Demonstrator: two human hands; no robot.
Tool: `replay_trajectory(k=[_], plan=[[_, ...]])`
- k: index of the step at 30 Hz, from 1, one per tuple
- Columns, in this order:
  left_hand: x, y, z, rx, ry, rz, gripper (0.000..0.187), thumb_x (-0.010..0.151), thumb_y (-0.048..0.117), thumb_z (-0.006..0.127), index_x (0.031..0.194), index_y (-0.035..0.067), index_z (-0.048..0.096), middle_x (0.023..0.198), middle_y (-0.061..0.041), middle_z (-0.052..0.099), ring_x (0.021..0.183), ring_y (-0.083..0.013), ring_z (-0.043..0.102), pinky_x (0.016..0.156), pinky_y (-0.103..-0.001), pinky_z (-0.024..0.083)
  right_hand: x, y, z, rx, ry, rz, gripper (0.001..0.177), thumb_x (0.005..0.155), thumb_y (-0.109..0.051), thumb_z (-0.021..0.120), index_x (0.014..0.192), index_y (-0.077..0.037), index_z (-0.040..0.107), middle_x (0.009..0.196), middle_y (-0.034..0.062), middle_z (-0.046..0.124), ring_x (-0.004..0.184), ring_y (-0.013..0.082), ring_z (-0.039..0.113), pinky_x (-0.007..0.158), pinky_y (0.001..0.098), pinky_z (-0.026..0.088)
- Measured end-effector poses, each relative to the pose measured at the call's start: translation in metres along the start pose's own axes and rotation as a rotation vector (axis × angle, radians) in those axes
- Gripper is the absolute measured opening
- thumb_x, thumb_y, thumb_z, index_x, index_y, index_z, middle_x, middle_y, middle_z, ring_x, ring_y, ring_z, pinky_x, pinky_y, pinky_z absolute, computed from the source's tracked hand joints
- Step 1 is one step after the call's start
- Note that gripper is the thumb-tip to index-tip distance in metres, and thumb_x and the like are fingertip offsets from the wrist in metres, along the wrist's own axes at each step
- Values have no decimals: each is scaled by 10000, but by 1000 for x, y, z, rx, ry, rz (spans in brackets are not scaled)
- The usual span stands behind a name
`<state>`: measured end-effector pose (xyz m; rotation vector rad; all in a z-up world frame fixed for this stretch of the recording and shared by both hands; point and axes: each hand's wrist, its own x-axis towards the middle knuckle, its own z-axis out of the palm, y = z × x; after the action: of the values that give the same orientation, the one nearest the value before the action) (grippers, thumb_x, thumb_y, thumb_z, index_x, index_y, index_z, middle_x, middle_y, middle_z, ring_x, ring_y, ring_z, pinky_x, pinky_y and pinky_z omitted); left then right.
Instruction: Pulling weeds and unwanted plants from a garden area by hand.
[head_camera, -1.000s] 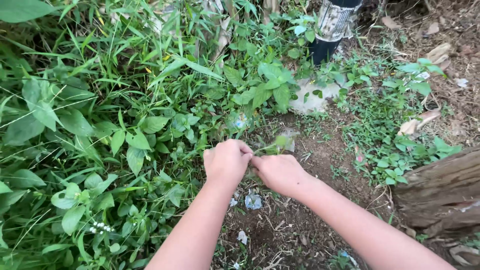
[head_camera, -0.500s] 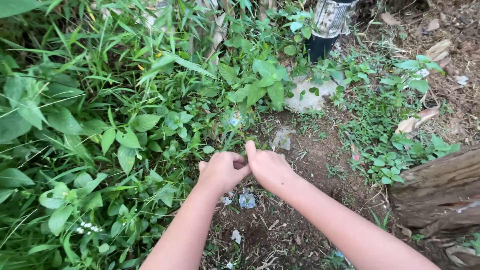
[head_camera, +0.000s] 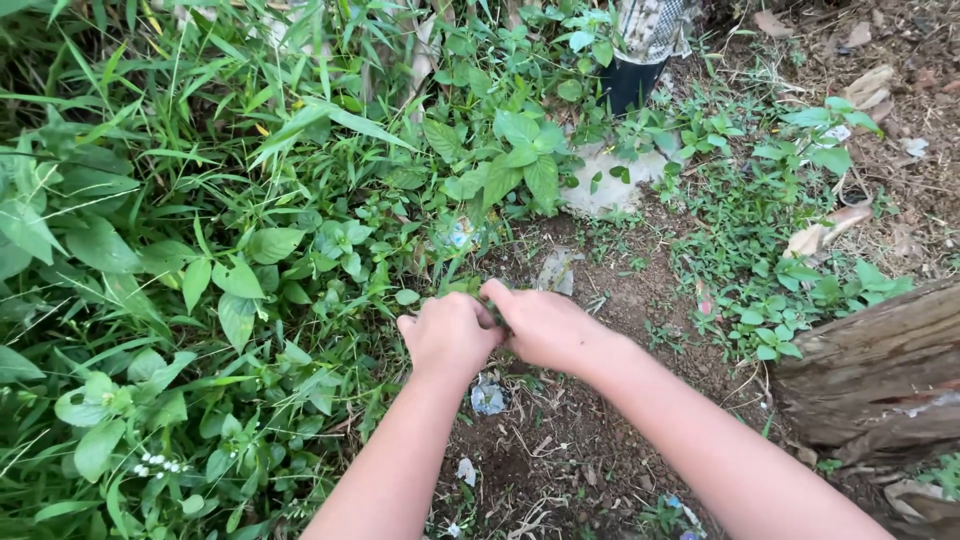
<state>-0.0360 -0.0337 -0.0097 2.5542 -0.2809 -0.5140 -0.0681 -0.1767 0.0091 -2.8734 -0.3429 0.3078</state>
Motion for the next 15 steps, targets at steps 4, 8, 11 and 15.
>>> replay_trajectory(k=[4, 8, 11, 15], plan=[[-2, -10, -11, 30, 18, -88, 112, 786, 352, 811, 868, 280, 838, 913, 6, 768, 980, -202, 698, 967, -458, 394, -5, 11, -38, 231, 115, -161, 499, 762, -40, 730, 1246, -138, 660, 1039, 124, 771, 846, 239, 775, 742, 374, 615], [2, -33, -14, 31, 72, -142, 119, 804, 351, 816, 876, 258, 828, 914, -5, 765, 955, -214, 707, 958, -452, 405, -8, 42, -60, 396, 465, -81, 286, 891, -73, 711, 1168, -137, 732, 1124, 56, 760, 890, 132, 762, 745, 288, 620], [8, -49, -7, -2, 124, -127, 127, 807, 338, 815, 878, 233, 822, 899, -26, 775, 937, -230, 715, 973, -445, 423, -6, 78, -53, 527, 625, 12, 211, 954, -62, 667, 1154, -88, 728, 1115, 56, 760, 894, 115, 757, 725, 258, 601], [16, -55, 3, -62, 192, -75, 141, 809, 311, 809, 870, 184, 819, 891, -59, 785, 908, -251, 734, 984, -422, 480, -5, 131, -30, 785, 758, 213, 192, 982, -13, 604, 1155, -30, 685, 1082, 55, 756, 793, 97, 723, 616, 213, 505]])
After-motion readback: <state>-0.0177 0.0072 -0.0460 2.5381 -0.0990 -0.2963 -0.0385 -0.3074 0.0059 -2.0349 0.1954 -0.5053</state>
